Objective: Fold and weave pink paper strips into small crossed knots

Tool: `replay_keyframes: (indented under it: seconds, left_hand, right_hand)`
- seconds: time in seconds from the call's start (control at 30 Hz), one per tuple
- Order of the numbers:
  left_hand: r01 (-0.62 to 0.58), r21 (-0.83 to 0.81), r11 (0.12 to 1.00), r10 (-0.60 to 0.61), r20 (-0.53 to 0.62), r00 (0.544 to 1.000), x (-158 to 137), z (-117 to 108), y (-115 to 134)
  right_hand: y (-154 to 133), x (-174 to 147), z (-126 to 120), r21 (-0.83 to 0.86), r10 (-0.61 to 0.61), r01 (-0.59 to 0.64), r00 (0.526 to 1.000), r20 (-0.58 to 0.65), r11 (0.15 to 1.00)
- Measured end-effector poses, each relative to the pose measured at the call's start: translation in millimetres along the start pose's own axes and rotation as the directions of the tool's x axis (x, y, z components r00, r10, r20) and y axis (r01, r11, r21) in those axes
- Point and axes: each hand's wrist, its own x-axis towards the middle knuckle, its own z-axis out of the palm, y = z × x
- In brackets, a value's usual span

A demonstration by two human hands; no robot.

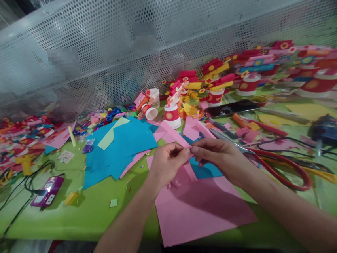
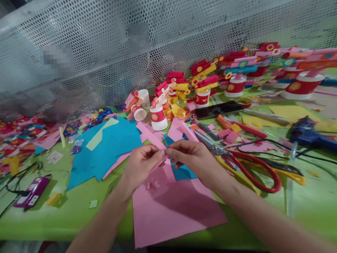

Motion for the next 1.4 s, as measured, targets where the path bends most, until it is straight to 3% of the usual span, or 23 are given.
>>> replay_keyframes:
  seconds: [0.3,0.4,0.43,0.5,0.53,0.57,0.6,0.67,0.73,0.77,0.87,1.03,1.4]
  left_hand:
    - [-0.093,0.232,0.968,0.074,0.092,0.993,-2.4,-4.7,4.9]
    - [-0.211,0.318,0.924,0.228,-0.018,0.973,-1.6,-7.3,6.9]
    - [-0.27,0.362,0.892,0.328,-0.109,0.938,-2.9,-8.4,7.7]
    - [-0.38,0.453,0.807,0.535,-0.288,0.794,-9.1,-9.5,9.0]
    - [-0.419,0.483,0.769,0.605,-0.335,0.723,-13.6,-8.7,9.0]
    - [-0.454,0.492,0.743,0.643,-0.334,0.689,-18.4,-6.5,8.3]
    - [-0.484,0.476,0.734,0.648,-0.279,0.709,-22.9,-2.8,6.9]
    - [-0.47,0.392,0.791,0.534,-0.067,0.843,-28.0,8.8,2.6]
    - [-0.287,0.299,0.91,0.302,-0.006,0.953,-25.8,22.6,-2.2]
    - [-0.194,0.219,0.956,0.202,-0.015,0.979,-22.3,28.9,-4.1]
    - [-0.071,-0.05,0.996,0.068,-0.069,0.995,-9.5,39.9,-6.5]
    - [-0.142,-0.341,0.929,0.113,-0.104,0.988,-0.9,39.6,-8.9]
    - [-0.113,-0.401,0.909,0.007,-0.256,0.967,1.4,34.7,-10.4]
  right_hand:
    - [-3.6,-2.1,-0.5,-0.121,-0.094,0.088,0.995,-0.044,0.989]
    - [-1.4,-1.1,0.0,-0.081,-0.109,0.101,0.989,-0.097,0.992]
    - [-0.8,-0.3,-0.3,-0.046,-0.108,0.103,0.986,-0.127,0.994]
    - [-0.1,1.6,-1.5,0.047,-0.094,0.105,0.977,-0.191,0.993]
    - [0.0,2.7,-2.3,0.095,-0.082,0.104,0.973,-0.217,0.99]
    - [-0.1,3.7,-3.2,0.139,-0.067,0.101,0.97,-0.236,0.985]
    - [-0.4,4.5,-3.9,0.178,-0.053,0.099,0.968,-0.245,0.979]
    - [-1.2,5.4,-4.6,0.248,-0.026,0.092,0.966,-0.256,0.964]
    - [-2.2,5.0,-3.7,0.3,-0.006,0.089,0.964,-0.267,0.95]
    - [-2.6,4.3,-2.7,0.317,-0.004,0.094,0.962,-0.275,0.944]
    - [-3.4,0.8,2.0,0.311,-0.03,0.119,0.961,-0.276,0.943]
    - [-2.8,-4.7,10.2,0.261,-0.071,0.126,0.975,-0.209,0.957]
    - [3.0,-3.7,6.7,0.151,-0.118,0.143,0.98,-0.162,0.978]
